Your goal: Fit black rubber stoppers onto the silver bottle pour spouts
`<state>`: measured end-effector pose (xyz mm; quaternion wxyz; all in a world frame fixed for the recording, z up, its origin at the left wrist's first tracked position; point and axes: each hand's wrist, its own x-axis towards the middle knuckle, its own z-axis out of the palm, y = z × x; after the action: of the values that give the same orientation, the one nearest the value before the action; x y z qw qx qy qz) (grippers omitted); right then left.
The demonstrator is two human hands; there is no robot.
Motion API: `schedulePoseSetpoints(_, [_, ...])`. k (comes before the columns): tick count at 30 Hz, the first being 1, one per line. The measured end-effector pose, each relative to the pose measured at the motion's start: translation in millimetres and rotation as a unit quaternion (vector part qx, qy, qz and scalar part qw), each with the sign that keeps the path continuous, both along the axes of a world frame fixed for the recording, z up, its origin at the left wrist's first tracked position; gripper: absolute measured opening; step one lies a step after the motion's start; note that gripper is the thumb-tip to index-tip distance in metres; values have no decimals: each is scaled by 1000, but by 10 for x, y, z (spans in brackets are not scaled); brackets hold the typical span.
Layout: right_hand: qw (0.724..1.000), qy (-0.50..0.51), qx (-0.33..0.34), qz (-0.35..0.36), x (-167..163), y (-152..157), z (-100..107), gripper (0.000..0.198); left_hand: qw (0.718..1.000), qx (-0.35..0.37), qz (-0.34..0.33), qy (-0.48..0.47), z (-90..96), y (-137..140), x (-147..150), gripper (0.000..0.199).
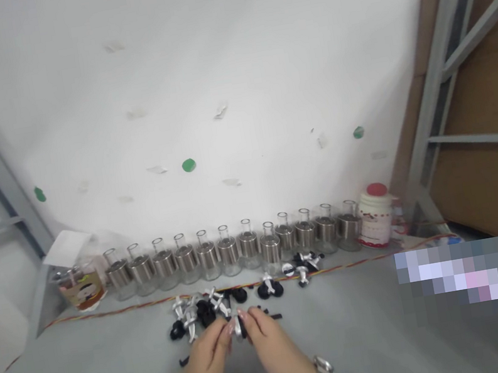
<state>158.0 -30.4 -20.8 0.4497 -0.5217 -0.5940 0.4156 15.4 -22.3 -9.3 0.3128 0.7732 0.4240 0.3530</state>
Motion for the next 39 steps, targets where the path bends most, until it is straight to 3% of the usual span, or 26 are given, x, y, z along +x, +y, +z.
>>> schedulePoseSetpoints(3, [998,-28,44,-24,-50,-86,0,33,991,-93,17,-92,-5,-10,39,39])
schedulePoseSetpoints(7, [987,-109,112,-29,-33,-149,13,26,936,-288,1,-204,-6,35,103,53])
schedulePoseSetpoints(11, [960,-200,195,-5,59,-142,73,21,919,-341,-32,-195,-4,78,129,58])
schedulePoseSetpoints(14, [941,-245,234,-2,120,-127,145,20,935,-296,-4,-194,-1,45,102,53])
schedulePoseSetpoints(18, [919,-295,258,-38,152,-108,179,13,981,-146,59,-117,51,-26,30,43])
schedulePoseSetpoints(20, [903,-329,275,-36,153,-100,167,9,986,-122,42,-104,86,-42,4,46])
schedulePoseSetpoints(23, [874,-376,307,-7,151,-95,159,4,980,-145,-18,-134,86,-32,-3,51])
schedulePoseSetpoints(25, [869,-383,314,6,150,-100,173,8,978,-143,-39,-144,44,-11,8,52])
schedulePoseSetpoints(29, [890,-342,299,21,151,-136,227,21,982,-100,-14,-159,-29,24,25,42])
schedulePoseSetpoints(34, [912,-254,318,53,217,-144,234,51,974,-92,28,-203,41,35,4,34])
schedulePoseSetpoints(36, [924,-208,322,6,280,-88,214,47,973,-108,29,-202,66,54,-10,33])
schedulePoseSetpoints(39, [941,-177,270,-107,393,57,187,27,981,-97,51,-162,55,93,-26,32])
